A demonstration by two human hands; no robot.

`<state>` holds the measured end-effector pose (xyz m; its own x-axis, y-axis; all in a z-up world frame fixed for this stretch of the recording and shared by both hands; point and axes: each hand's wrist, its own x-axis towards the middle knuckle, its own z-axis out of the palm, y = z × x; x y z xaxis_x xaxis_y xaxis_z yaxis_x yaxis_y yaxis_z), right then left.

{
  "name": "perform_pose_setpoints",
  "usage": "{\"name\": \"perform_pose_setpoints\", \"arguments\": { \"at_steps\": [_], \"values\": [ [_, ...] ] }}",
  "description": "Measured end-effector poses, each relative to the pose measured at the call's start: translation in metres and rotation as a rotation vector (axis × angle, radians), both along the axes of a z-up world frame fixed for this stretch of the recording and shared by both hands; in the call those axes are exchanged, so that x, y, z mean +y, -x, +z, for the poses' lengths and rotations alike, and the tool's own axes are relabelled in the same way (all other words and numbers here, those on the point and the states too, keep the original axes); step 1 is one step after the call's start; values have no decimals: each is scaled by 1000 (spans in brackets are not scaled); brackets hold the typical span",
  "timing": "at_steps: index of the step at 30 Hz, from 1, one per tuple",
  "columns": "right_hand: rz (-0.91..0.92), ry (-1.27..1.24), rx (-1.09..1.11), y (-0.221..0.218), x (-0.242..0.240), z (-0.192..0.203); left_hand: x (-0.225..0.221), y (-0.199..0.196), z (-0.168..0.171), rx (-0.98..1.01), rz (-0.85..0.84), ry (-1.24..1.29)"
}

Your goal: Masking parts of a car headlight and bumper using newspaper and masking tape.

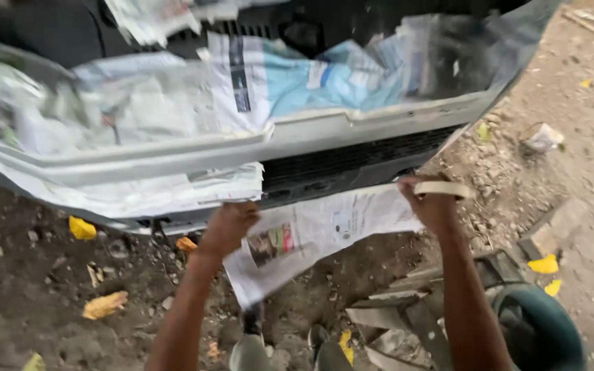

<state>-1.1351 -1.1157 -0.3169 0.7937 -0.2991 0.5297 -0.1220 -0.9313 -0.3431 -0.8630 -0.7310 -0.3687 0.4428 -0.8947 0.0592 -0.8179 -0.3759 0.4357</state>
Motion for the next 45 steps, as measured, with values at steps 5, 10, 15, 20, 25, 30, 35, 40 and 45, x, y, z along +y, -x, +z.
{"name": "perform_pose_setpoints", "arguments": {
  "at_steps": [5,10,15,20,25,30,35,40,45],
  "values": [
    [-83,-278,95,-29,-72,-69,-3,-14,-15,221,270,316],
    [-77,-224,-7,-59,-115,-128,-35,-27,-60,205,404,619],
    [-64,-115,-148,-85,-140,-189,-58,-52,-104,25,380,886],
    [-73,-243,-402,-101,-101,-182,-74,-66,-128,99,439,1183],
    [-71,36,-470,-111,-154,-223,-75,-67,-130,37,380,1324],
    [-143,17,-435,-115,-146,-218,-80,-74,-131,-99,409,1318],
    [-98,137,-531,-117,-157,-224,-89,-72,-130,-115,498,1312],
    [-116,-25,-526,-123,-153,-222,-92,-73,-130,-132,528,1311],
    [-128,30,-533,-125,-154,-224,-94,-71,-130,-136,532,1314]
  ]
}}
